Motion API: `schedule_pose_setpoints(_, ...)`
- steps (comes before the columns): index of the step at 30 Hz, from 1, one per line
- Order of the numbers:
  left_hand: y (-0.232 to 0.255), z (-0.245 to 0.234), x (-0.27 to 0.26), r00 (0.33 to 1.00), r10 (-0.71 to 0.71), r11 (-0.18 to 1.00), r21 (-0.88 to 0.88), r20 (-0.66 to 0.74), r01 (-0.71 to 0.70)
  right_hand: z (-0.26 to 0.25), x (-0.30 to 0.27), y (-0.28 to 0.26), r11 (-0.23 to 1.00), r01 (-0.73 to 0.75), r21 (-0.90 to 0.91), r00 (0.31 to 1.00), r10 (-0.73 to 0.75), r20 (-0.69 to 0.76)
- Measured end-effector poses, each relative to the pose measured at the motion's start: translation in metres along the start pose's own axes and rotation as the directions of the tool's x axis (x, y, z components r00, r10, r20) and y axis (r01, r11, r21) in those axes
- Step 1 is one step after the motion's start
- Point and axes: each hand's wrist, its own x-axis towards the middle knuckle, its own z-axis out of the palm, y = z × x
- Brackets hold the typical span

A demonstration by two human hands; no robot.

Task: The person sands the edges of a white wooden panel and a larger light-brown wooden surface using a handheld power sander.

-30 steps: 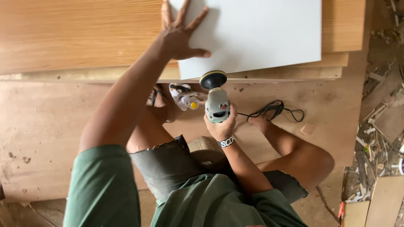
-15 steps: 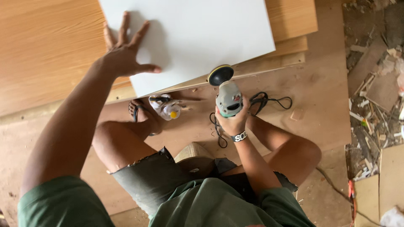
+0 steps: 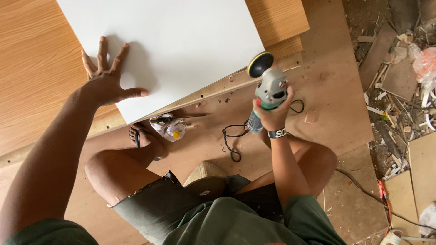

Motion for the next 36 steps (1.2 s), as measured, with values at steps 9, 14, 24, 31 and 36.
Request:
schedule_pose_setpoints(9, -0.024, 0.059, 0.007, 0.859, 0.263, 0.962, 0.186, -0.440, -0.199, -0.023, 0.020, -0.003, 0.991, 0.047, 0.121, 0.983, -0.025, -0.183)
schedule_pose_setpoints(14, 0.052, 0.086, 0.034, 0.429, 0.669, 0.680, 0.267, -0.607, -0.683, -0.048, 0.010, -0.026, 0.982, 0.140, 0.126, 0.967, -0.109, -0.228)
schedule_pose_setpoints(24, 0.226, 0.065, 0.126, 0.622, 0.729, 0.682, 0.233, -0.285, -0.693, -0.082, -0.008, 0.002, 0.962, 0.069, 0.266, 0.963, 0.006, -0.269)
schedule_pose_setpoints(31, 0.265, 0.071, 0.154, 0.639, 0.693, 0.716, 0.224, -0.334, -0.661, -0.092, -0.005, -0.001, 0.997, 0.061, 0.036, 0.945, -0.046, -0.323)
schedule_pose_setpoints(36, 0.269, 0.075, 0.146, 0.599, 0.688, 0.713, 0.229, -0.410, -0.663, -0.094, -0.006, -0.002, 0.994, 0.100, 0.030, 0.946, -0.086, -0.311)
